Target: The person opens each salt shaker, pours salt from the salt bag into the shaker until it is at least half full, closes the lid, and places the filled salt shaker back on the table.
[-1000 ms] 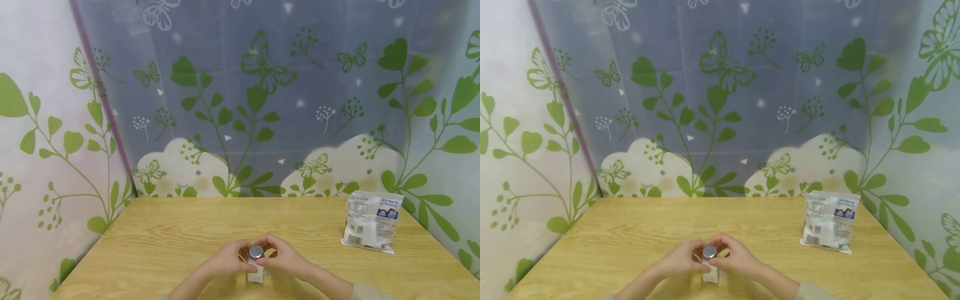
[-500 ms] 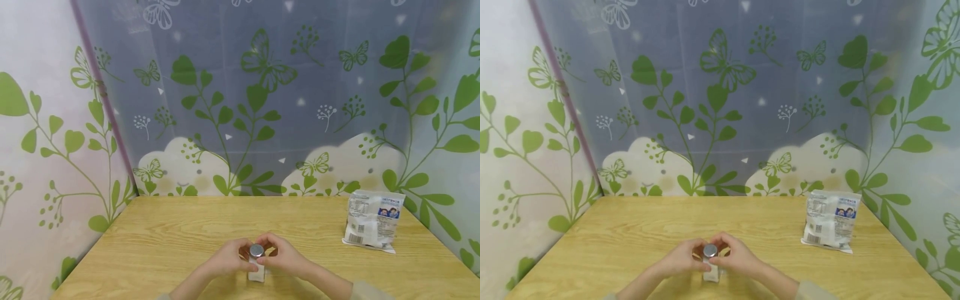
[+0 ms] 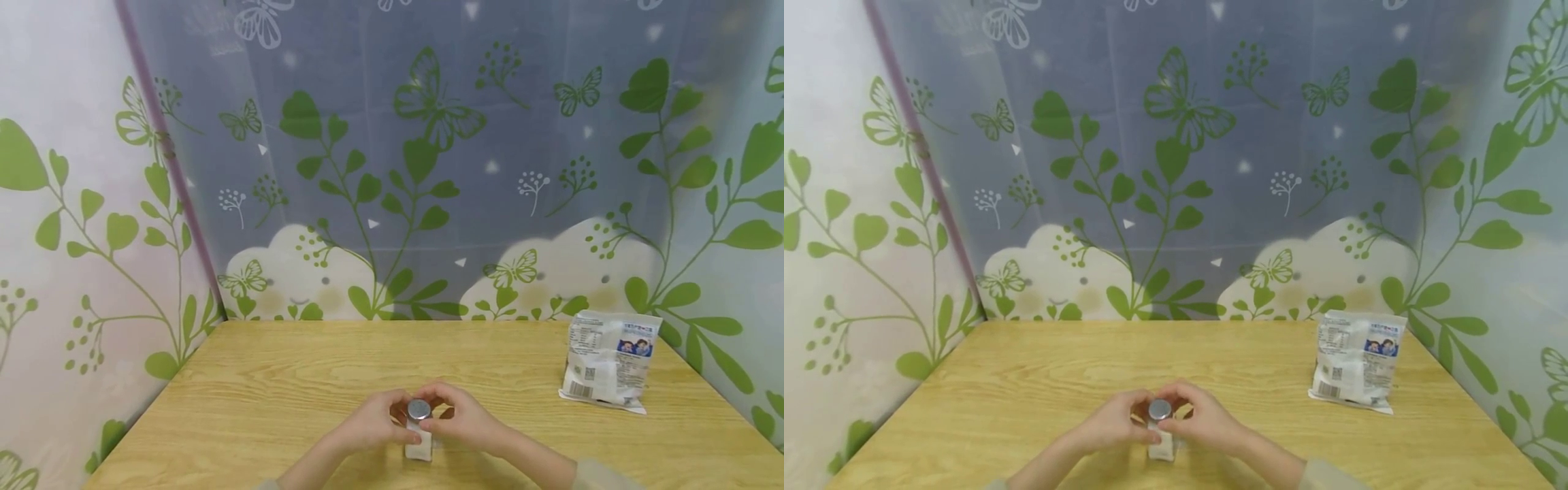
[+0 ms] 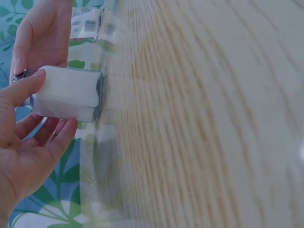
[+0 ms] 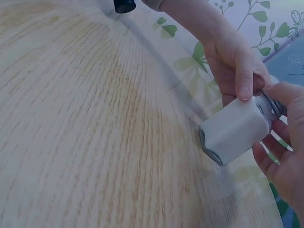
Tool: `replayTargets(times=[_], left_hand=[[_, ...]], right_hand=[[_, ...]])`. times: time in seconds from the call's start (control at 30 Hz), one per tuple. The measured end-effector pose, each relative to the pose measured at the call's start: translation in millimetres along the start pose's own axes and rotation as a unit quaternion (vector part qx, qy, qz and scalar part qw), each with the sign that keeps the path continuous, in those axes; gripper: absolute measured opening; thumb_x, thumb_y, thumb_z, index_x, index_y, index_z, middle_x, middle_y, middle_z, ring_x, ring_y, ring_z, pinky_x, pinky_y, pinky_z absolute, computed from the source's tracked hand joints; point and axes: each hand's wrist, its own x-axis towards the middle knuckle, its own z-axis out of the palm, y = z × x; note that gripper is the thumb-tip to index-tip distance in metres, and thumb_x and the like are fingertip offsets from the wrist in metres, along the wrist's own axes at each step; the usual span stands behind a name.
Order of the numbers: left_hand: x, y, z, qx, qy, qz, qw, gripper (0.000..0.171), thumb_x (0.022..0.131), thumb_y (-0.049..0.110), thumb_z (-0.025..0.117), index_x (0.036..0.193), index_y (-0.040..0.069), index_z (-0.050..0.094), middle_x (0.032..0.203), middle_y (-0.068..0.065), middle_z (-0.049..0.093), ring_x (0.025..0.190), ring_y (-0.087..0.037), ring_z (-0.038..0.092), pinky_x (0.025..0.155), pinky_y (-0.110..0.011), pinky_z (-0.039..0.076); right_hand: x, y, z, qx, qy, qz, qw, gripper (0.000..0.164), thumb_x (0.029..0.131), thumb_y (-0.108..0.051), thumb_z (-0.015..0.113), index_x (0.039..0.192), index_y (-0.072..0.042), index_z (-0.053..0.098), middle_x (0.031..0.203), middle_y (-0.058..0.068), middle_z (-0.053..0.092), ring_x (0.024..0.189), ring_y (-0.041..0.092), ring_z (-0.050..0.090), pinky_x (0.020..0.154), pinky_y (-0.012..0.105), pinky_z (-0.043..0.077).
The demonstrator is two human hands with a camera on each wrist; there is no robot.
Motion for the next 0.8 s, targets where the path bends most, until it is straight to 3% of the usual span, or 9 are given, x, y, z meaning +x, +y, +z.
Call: replayTargets(times=[0.23, 0.47, 0.8], left_hand=[[-1.7, 1.0, -0.7, -0.004, -0.002, -0.003, 1.0000, 0.032, 0.073, 0.015, 0.077, 0.101, 0.011, 0.062, 0.087, 0.004, 0.060, 0.083, -0.014, 0.056, 0.071, -0.027, 0.048], [-2.1, 1.5, 0.9, -0.007, 0.000, -0.006, 1.0000, 0.033, 0.073, 0.012, 0.077, 0.102, 0.010, 0.062, 0.088, 0.002, 0.060, 0.083, -0.015, 0.055, 0.070, -0.027, 0.047], [-1.8, 1.1, 0.1, -0.007, 0.001, -0.004, 1.0000, 0.033, 0.073, 0.013, 0.077, 0.102, 0.010, 0.062, 0.088, 0.003, 0.060, 0.083, -0.013, 0.056, 0.072, -0.026, 0.047]], right_hand=[[1.0, -1.6, 0.3, 0.000, 0.003, 0.016, 1.000, 0.040, 0.085, -0.017, 0.067, 0.117, 0.000, 0.051, 0.103, 0.009, 0.056, 0.094, 0.017, 0.052, 0.073, 0.029, 0.047], [1.5, -0.9, -1.0, 0.001, -0.006, -0.003, 1.000, 0.034, 0.086, -0.014, 0.066, 0.115, 0.000, 0.055, 0.103, 0.010, 0.057, 0.093, 0.015, 0.052, 0.073, 0.029, 0.048], [0.8, -1.3, 3.6, -0.015, 0.021, 0.005, 1.000, 0.033, 0.084, -0.016, 0.069, 0.110, -0.002, 0.055, 0.098, 0.007, 0.057, 0.090, 0.014, 0.052, 0.070, 0.027, 0.048]])
